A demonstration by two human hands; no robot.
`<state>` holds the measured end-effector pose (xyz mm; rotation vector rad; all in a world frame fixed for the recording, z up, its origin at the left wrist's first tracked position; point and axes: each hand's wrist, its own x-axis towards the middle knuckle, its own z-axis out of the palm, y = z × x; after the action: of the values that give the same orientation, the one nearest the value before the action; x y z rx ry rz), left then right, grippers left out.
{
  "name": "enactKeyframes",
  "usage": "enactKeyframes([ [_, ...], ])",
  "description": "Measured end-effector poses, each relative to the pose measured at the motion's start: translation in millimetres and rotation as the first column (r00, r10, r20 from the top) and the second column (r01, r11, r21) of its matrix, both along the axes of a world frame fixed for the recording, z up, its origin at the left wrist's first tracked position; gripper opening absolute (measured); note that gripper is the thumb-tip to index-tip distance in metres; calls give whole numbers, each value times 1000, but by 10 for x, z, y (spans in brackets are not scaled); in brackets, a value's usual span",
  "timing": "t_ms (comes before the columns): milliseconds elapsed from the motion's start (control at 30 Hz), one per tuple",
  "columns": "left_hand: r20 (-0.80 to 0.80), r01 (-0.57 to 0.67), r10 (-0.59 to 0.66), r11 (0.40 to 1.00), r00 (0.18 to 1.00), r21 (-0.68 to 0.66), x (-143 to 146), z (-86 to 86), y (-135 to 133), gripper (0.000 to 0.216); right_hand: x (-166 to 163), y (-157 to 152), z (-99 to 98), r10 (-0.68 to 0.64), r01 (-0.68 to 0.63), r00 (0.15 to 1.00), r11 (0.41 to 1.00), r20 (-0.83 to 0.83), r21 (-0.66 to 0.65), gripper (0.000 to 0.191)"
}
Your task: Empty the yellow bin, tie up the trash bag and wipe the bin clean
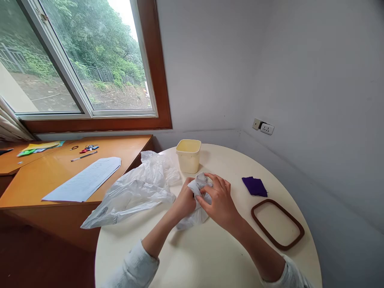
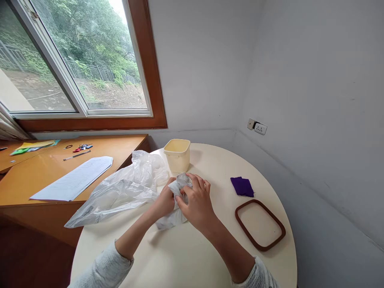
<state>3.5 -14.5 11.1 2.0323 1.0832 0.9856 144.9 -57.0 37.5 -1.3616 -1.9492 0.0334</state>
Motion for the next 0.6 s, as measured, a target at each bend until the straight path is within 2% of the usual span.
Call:
enactKeyframes([
  [167,-63,74,-76,997,995,-28,-73,153,-62,25,93,68,-65,-45,45,999,998,-13,43,9],
  [267,-62,116,-117,993,991,-14,-112,229,-123,14,133,98,-86,-71,71,997,997,-20,24,9],
  [400,-58,113,-111,993,992,36,-131,269,-176,20,156,145,-124,-84,83,995,996,-48,-20,12],
  [500,46,112,-114,992,992,52,-115,271,-184,20,176,191,-177,-68,58,992,995,-110,-86,13],
  [600,290,130,-94,986,952,-108,-80,241,-170,18,183,218,-221,-32,6,986,988,-167,-154,13],
])
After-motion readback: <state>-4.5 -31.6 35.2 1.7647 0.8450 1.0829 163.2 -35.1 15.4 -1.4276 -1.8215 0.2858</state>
